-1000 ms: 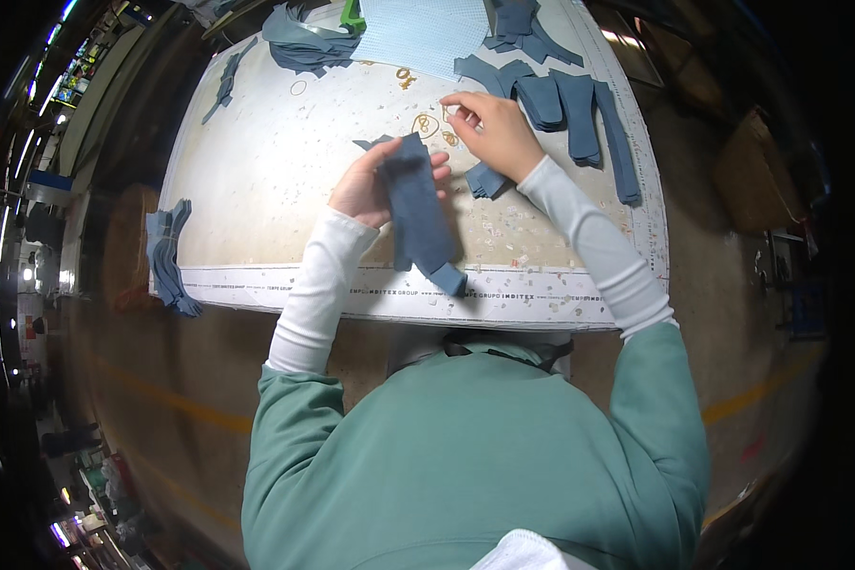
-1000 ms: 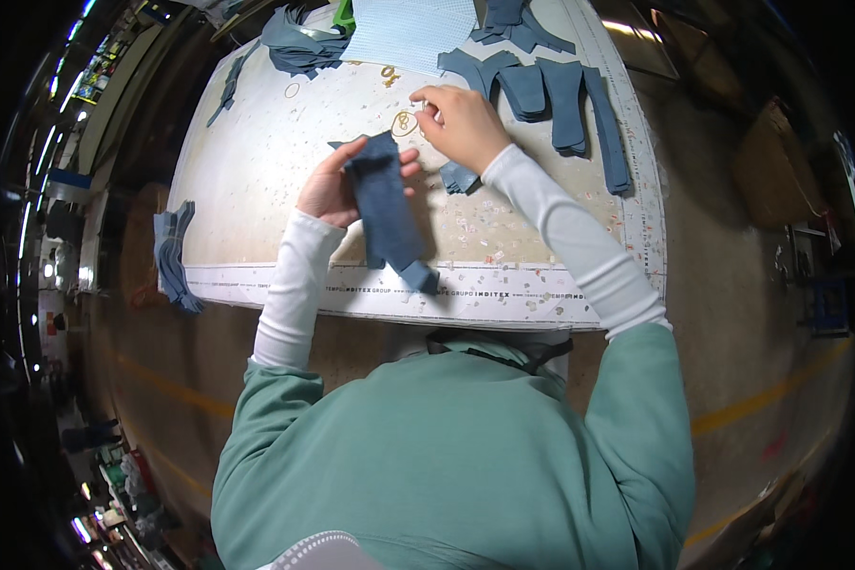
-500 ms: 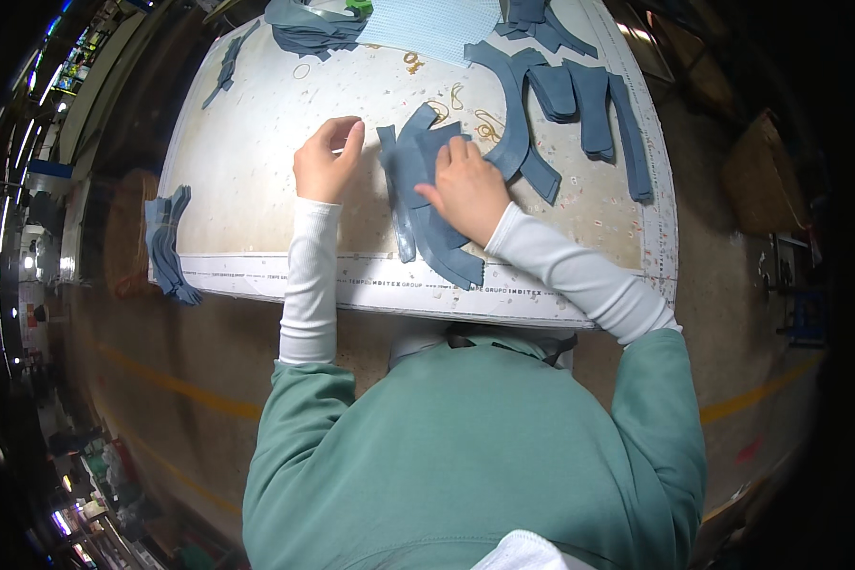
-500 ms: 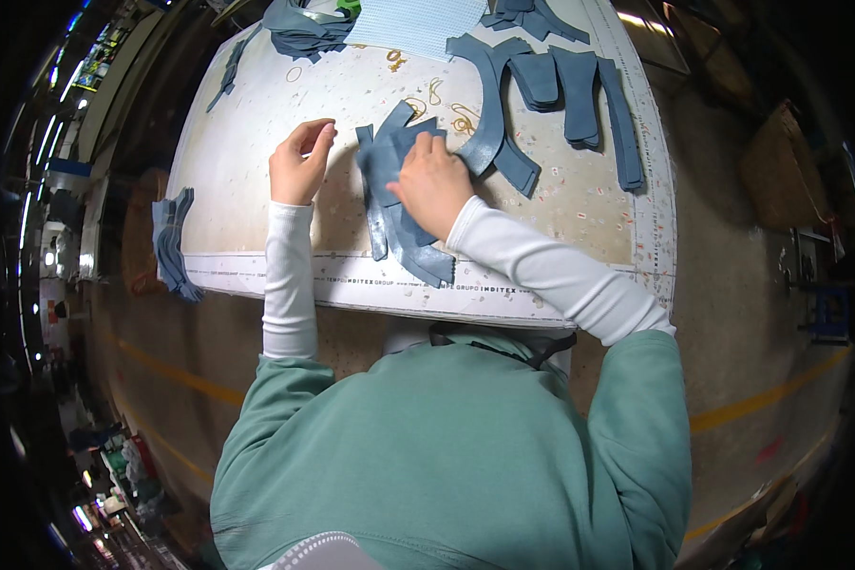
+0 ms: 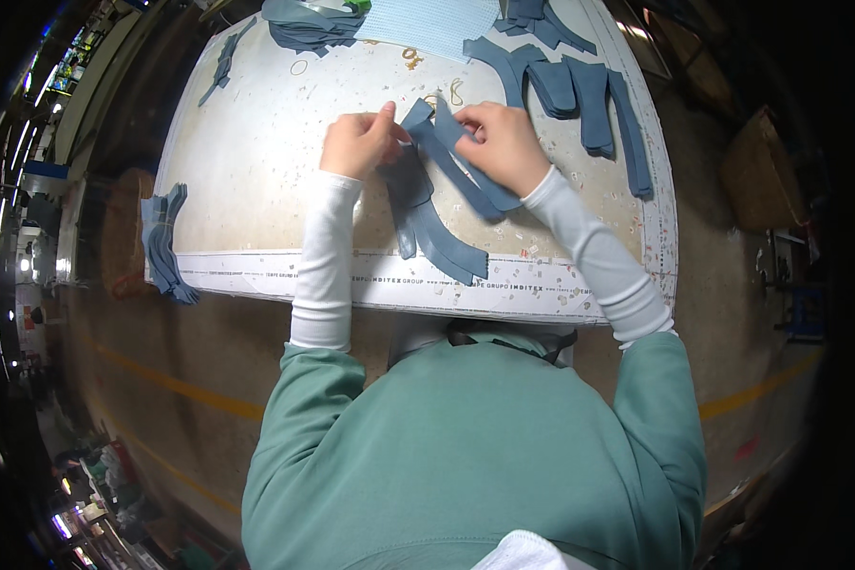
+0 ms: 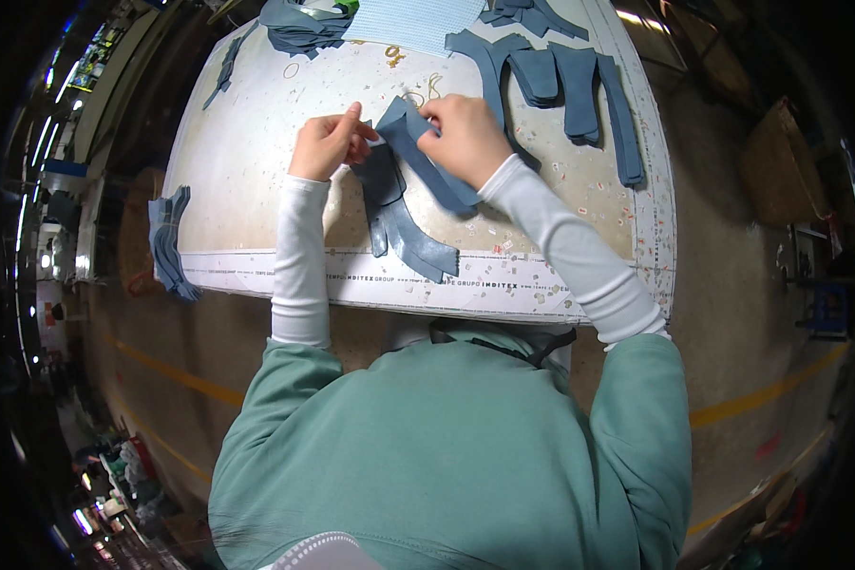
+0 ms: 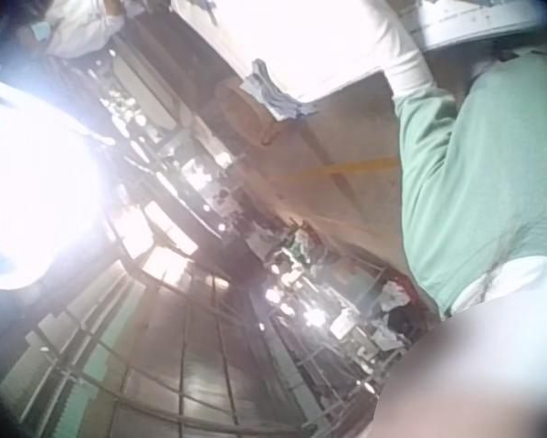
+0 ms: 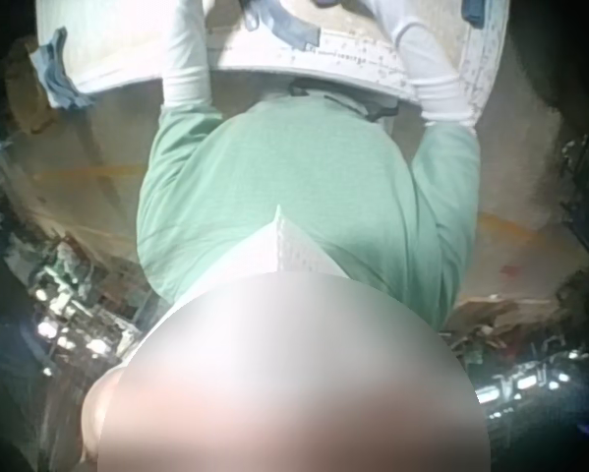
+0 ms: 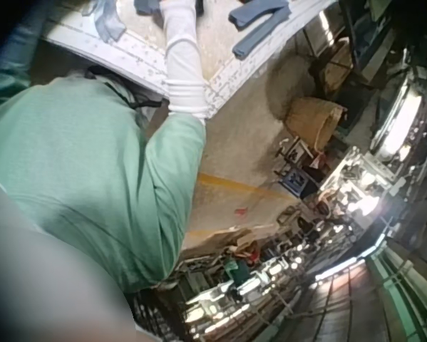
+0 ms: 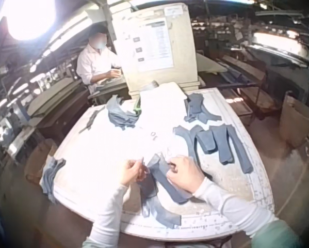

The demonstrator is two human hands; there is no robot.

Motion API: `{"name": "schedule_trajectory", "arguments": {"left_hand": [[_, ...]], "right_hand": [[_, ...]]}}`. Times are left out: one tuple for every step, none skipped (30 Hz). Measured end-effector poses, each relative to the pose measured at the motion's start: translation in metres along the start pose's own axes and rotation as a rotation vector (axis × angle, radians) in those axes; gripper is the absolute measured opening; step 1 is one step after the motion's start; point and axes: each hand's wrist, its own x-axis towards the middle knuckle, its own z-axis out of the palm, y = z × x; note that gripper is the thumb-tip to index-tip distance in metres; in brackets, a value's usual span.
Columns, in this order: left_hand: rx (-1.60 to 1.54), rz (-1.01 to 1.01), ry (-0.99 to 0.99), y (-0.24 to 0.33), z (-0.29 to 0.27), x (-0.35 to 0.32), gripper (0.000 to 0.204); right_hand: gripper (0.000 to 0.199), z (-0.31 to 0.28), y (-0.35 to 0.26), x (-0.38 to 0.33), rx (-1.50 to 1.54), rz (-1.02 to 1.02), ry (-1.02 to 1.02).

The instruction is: The person repeatedly picks up blue fabric mask pieces and a white grid-like filter, folds the fabric, inserts the filter, and stacks the assembled units on the table. The person handles the pieces one at a time, aligning edges and ensuring the filter is placed inside before stacking.

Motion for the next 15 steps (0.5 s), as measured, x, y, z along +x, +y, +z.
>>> {"name": "schedule_trajectory", "arguments": {"left_hand": [[-0.061, -0.036, -0.055, 0.0, 0.004, 0.0, 0.056], [-0.04, -0.043, -0.134, 0.001, 0.007, -0.001, 0.061], [-0.186, -0.048, -0.187, 0.001, 0.011, 0.0, 0.06], [-0.33, -0.065, -0.239, 0.002, 0.015, -0.001, 0.059], [-0.473, -0.088, -0.278, 0.001, 0.021, -0.002, 0.059], [-0.614, -0.122, -0.269, 0.001, 0.027, -0.004, 0.052], [-0.609, -0.105, -0.247, 0.001, 0.031, -0.005, 0.05], [-0.624, -0.06, -0.224, 0.001, 0.034, -0.006, 0.048], [-0.617, -0.064, -0.19, 0.001, 0.035, -0.006, 0.046], [-0.687, 0.004, -0.146, 0.001, 0.032, -0.005, 0.043], [-0.894, 0.12, -0.171, 0.001, 0.029, -0.003, 0.04], [-0.933, 0.154, -0.179, -0.001, 0.021, -0.003, 0.044], [-0.967, 0.222, -0.19, -0.003, 0.01, -0.004, 0.048], [-0.942, 0.213, -0.177, -0.004, 0.003, -0.002, 0.061], [-1.054, 0.199, -0.2, -0.006, -0.003, -0.002, 0.063]], "right_hand": [[0.028, -0.006, 0.004, 0.001, 0.1, 0.064, 0.01], [0.027, -0.01, 0.007, 0.003, 0.184, 0.133, 0.015], [0.027, -0.012, 0.01, 0.005, 0.27, 0.19, 0.031], [0.028, -0.015, 0.011, 0.005, 0.484, 0.228, -0.004], [0.028, -0.015, 0.012, 0.004, 0.683, 0.296, -0.045], [0.029, -0.015, 0.012, 0.002, 0.883, 0.364, -0.089], [0.03, -0.014, 0.011, 0.001, 0.882, 0.359, -0.117], [0.032, -0.01, 0.008, 0.0, 0.882, 0.353, -0.145], [0.034, -0.006, 0.006, -0.002, 0.882, 0.344, -0.174], [0.033, 0.001, 0.001, -0.004, 0.818, 0.308, -0.147], [0.036, 0.005, -0.003, -0.008, 0.551, 0.235, -0.127], [0.039, 0.008, -0.006, -0.012, 0.265, 0.126, -0.139], [0.042, 0.012, -0.01, -0.016, 0.006, -0.065, -0.119], [0.047, 0.019, -0.015, -0.021, -0.204, -0.217, -0.052], [0.046, 0.026, -0.02, -0.026, -0.294, -0.203, -0.087]]}}
